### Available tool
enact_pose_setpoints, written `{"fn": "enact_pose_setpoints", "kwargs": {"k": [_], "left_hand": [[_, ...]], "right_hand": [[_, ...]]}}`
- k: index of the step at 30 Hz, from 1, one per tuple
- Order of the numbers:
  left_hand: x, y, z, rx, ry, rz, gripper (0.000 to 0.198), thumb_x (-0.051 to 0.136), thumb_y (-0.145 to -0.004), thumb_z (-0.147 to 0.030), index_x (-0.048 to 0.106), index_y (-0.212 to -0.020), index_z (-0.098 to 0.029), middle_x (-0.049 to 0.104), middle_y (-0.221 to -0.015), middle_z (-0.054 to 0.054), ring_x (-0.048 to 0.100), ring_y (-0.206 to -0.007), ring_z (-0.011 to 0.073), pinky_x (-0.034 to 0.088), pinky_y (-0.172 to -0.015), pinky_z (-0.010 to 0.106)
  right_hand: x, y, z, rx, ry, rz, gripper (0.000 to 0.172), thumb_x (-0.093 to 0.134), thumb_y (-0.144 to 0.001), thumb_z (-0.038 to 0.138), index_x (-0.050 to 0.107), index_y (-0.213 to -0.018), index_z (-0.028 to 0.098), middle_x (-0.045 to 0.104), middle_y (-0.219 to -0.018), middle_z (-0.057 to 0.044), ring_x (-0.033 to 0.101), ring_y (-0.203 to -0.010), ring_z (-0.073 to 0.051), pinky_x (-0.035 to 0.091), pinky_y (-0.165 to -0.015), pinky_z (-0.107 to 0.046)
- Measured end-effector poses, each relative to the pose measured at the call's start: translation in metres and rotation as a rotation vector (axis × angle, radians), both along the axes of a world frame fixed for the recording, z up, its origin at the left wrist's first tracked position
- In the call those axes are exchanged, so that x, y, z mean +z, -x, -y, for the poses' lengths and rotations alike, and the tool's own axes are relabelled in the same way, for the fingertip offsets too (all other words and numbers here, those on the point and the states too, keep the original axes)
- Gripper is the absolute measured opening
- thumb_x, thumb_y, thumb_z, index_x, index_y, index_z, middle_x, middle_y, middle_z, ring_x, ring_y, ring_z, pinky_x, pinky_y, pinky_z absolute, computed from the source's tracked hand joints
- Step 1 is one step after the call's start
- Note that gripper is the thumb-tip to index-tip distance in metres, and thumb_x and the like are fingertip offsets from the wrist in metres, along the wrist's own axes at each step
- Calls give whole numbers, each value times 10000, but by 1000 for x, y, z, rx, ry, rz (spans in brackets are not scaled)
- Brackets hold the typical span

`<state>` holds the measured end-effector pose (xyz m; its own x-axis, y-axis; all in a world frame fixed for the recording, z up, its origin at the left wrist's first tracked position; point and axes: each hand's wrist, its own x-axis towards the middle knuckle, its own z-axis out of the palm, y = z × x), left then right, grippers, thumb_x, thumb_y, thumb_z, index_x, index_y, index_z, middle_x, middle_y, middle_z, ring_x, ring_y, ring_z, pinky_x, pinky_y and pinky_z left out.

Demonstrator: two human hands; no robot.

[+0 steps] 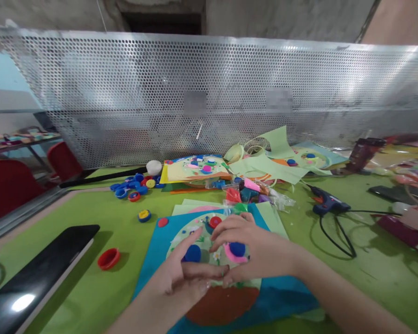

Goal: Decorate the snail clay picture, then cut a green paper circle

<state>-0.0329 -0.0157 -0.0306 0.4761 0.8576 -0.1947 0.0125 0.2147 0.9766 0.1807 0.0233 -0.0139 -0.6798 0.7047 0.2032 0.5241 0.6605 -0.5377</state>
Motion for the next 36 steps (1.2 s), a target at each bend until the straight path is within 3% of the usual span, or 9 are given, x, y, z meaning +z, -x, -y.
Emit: {"fn": "enact_pose_setpoints", "kwargs": {"k": [6, 9, 13, 16, 20, 23, 26, 28, 36], "left_hand": [[0, -1, -8, 21, 279, 118, 1013, 762, -648, -289, 87, -1381, -111, 707, -1001, 137, 649, -953, 244, 428, -838, 336], [1, -3, -9, 18, 276, 60, 994, 746, -651, -277, 92, -1380, -102, 703, -997, 138, 650, -937, 237, 438, -782, 315], [6, 4, -11, -22, -169, -305, 794, 604, -761, -271, 128, -1395, -237, 700, -1000, 45, 605, -1008, 205, 392, -904, 351], [8, 14, -10, -139, -512, -582, 706, 539, -797, -224, 161, -1381, -343, 715, -909, -42, 581, -1020, 183, 385, -934, 357], [9, 22, -4, -327, -822, -811, 784, 484, -817, -161, 11, -1377, -438, 703, -984, -93, 559, -1074, 182, 393, -959, 406], [12, 20, -1, -425, -1041, -967, 943, 494, -755, -74, -145, -1370, -397, 703, -1012, -73, 602, -1022, 215, 393, -952, 490], [16, 14, 0, -494, -1169, -1026, 1016, 440, -700, 6, -280, -1336, -328, 719, -961, -71, 649, -910, 207, 453, -894, 463], [16, 11, 0, -519, -1231, -1028, 1002, 412, -689, 22, -282, -1342, -287, 726, -913, -74, 657, -881, 195, 459, -896, 436], [16, 11, 0, -566, -1364, -1105, 899, 302, -572, 78, 128, -1413, -186, 728, -905, 7, 653, -874, 195, 481, -861, 435]], "right_hand": [[2, 1, -2, 17, 102, 7, 275, 681, -717, 422, 633, -948, 283, 617, -1061, 20, 479, -1096, -206, 212, -984, -382], [2, 1, -3, 24, 110, 0, 273, 667, -736, 441, 632, -954, 280, 619, -1063, 17, 480, -1094, -207, 218, -969, -368], [1, 1, -3, -30, 130, 21, 282, 692, -712, 456, 635, -923, 277, 621, -1021, 10, 486, -1074, -218, 178, -977, -401], [2, 1, -2, -63, 146, 38, 242, 700, -723, 393, 634, -921, 269, 625, -996, 8, 498, -1054, -222, 163, -972, -422], [0, 1, -1, -35, 145, 75, 192, 690, -741, 335, 639, -902, 243, 644, -964, -5, 527, -1000, -219, 199, -930, -416], [-2, 2, -1, 4, 123, 118, 137, 679, -751, 309, 637, -842, 216, 657, -881, 0, 549, -917, -205, 234, -883, -398], [-3, 2, -1, 42, 107, 152, 109, 667, -761, 279, 635, -827, 199, 658, -834, 7, 560, -856, -187, 261, -836, -365], [-2, 3, -1, 53, 99, 160, 121, 650, -777, 280, 643, -869, 202, 667, -860, 4, 564, -862, -186, 257, -831, -356], [-2, 2, -2, 92, 30, 203, 150, 563, -842, 314, 645, -888, 197, 672, -823, -11, 562, -830, -182, 268, -756, -333]]}}
